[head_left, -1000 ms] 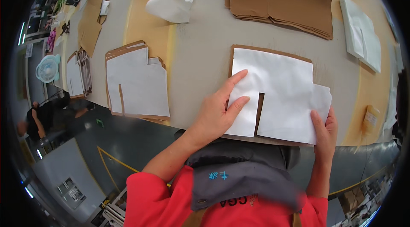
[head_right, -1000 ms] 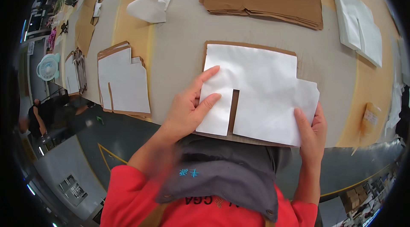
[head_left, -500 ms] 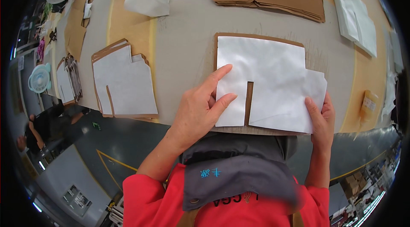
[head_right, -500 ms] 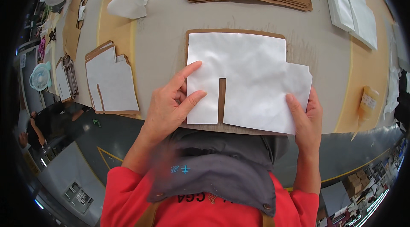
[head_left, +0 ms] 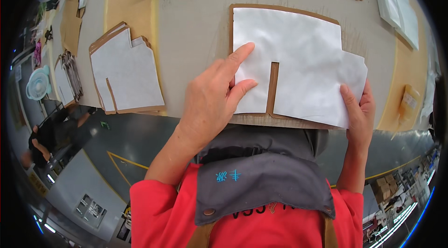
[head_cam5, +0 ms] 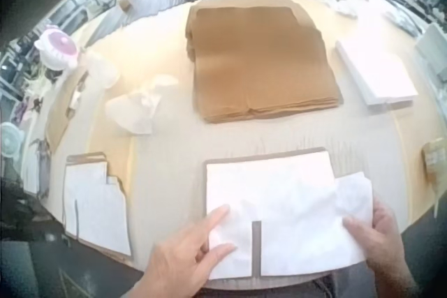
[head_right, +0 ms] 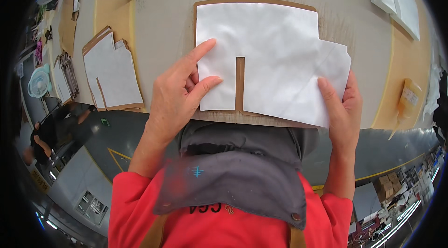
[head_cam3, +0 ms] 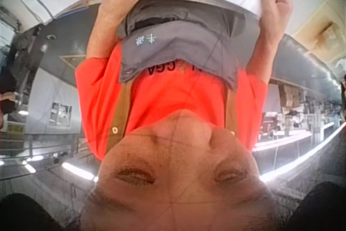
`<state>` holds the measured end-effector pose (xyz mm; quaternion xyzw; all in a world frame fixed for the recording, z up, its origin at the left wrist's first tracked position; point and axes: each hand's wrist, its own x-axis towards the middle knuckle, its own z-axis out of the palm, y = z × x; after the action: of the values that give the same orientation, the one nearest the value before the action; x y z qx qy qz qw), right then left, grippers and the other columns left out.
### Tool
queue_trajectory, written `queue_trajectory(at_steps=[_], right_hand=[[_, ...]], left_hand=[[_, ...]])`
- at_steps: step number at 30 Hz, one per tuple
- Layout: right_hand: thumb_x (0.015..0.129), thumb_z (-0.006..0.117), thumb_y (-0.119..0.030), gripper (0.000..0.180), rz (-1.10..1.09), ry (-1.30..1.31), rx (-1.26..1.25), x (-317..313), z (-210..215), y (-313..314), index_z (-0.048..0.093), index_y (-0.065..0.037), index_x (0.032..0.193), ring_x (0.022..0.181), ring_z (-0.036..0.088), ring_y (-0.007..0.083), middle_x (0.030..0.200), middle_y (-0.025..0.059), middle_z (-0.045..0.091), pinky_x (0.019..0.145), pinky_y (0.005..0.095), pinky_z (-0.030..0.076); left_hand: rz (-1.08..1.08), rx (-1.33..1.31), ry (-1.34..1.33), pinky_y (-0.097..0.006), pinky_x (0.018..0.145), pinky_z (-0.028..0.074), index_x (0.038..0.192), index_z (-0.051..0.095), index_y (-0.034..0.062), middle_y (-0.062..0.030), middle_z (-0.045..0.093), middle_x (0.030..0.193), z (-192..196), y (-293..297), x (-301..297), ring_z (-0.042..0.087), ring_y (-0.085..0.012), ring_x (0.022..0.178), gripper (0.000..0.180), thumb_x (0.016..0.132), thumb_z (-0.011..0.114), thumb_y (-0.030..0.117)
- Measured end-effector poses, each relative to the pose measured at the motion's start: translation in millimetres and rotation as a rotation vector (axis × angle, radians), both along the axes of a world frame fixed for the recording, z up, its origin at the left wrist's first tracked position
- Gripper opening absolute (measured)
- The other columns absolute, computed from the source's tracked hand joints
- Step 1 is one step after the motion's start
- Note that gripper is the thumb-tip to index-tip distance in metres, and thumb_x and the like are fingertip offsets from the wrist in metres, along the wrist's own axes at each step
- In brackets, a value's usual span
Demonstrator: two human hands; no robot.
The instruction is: The person applies glue from a squeeze bottle onto brown cardboard pieces and then places white paper sheets on top, pressing them down to adhere. The process is repeated for multiple units on a workbench.
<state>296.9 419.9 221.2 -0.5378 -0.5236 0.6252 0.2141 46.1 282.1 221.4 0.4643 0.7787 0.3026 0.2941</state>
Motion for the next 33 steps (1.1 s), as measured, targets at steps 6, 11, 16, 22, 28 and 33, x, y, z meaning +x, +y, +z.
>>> queue_trajectory(at_steps=[6, 11, 16, 22, 28, 33], right_hand=[[0.096, 0.064, -0.01, 0.04, 0.005, -0.029, 0.041, 0, -3, -2, 0.053, 0.003, 0.132, 0.104, 0.06, 0.0105, 0.118, 0.0064, 0.064, 0.091, 0.025, 0.047], [0.095, 0.065, -0.01, 0.039, 0.022, -0.064, 0.094, 0, -2, -3, 0.054, 0.003, 0.131, 0.102, 0.06, 0.0103, 0.116, 0.0077, 0.065, 0.089, 0.0257, 0.048], [0.095, 0.066, -0.011, 0.042, 0.149, -0.298, 0.341, 4, 0, -7, 0.052, 0.003, 0.132, 0.095, 0.061, 0.0099, 0.107, 0.0105, 0.067, 0.084, 0.026, 0.049], [0.095, 0.065, -0.009, 0.051, 0.037, -0.27, 0.291, 13, 4, -14, 0.046, 0.002, 0.14, 0.069, 0.054, 0.0061, 0.08, 0.0008, 0.06, 0.067, 0.023, 0.047], [0.095, 0.064, -0.008, 0.05, 0.068, -0.355, 0.39, 20, -1, -14, 0.045, 0.0, 0.14, 0.058, 0.047, 0.0056, 0.073, -0.0007, 0.055, 0.057, 0.0226, 0.044], [0.094, 0.065, -0.008, 0.051, 0.074, -0.396, 0.375, 18, 0, -14, 0.045, -0.002, 0.141, 0.058, 0.048, 0.0068, 0.072, 0.0003, 0.053, 0.056, 0.0228, 0.044]], left_hand=[[-0.002, -0.015, 0.035, -0.027, 0.055, 0.039, 0.136, 0.061, 0.014, -0.0005, 0.04, 0.067, 0, -1, 1, 0.039, -0.0112, 0.059, 0.058, 0.082, 0.079, 0.015], [-0.092, -0.089, 0.188, -0.034, 0.057, 0.047, 0.138, 0.057, 0.0174, -0.0048, 0.055, 0.079, 5, -3, 0, 0.054, -0.019, 0.061, 0.057, 0.085, 0.075, 0.022], [-0.089, 0.037, 0.363, -0.035, 0.067, 0.047, 0.135, 0.06, 0.0133, -0.007, 0.057, 0.094, 13, 3, -2, 0.055, -0.0229, 0.077, 0.053, 0.084, 0.076, 0.018], [-0.403, 0.42, 0.259, -0.039, 0.091, 0.05, 0.125, 0.064, 0.0042, -0.0119, 0.059, 0.113, 3, 55, 26, 0.059, -0.0298, 0.106, 0.043, 0.083, 0.072, 0.005], [-0.756, 0.607, 0.255, -0.042, 0.105, 0.047, 0.118, 0.064, -0.0001, -0.0122, 0.059, 0.119, -30, 104, 66, 0.057, -0.0289, 0.119, 0.038, 0.081, 0.06, 0.007], [-0.81, 0.61, 0.28, -0.042, 0.109, 0.045, 0.117, 0.064, -0.0001, -0.0122, 0.058, 0.12, -44, 112, 70, 0.055, -0.0286, 0.12, 0.037, 0.082, 0.059, 0.009]])
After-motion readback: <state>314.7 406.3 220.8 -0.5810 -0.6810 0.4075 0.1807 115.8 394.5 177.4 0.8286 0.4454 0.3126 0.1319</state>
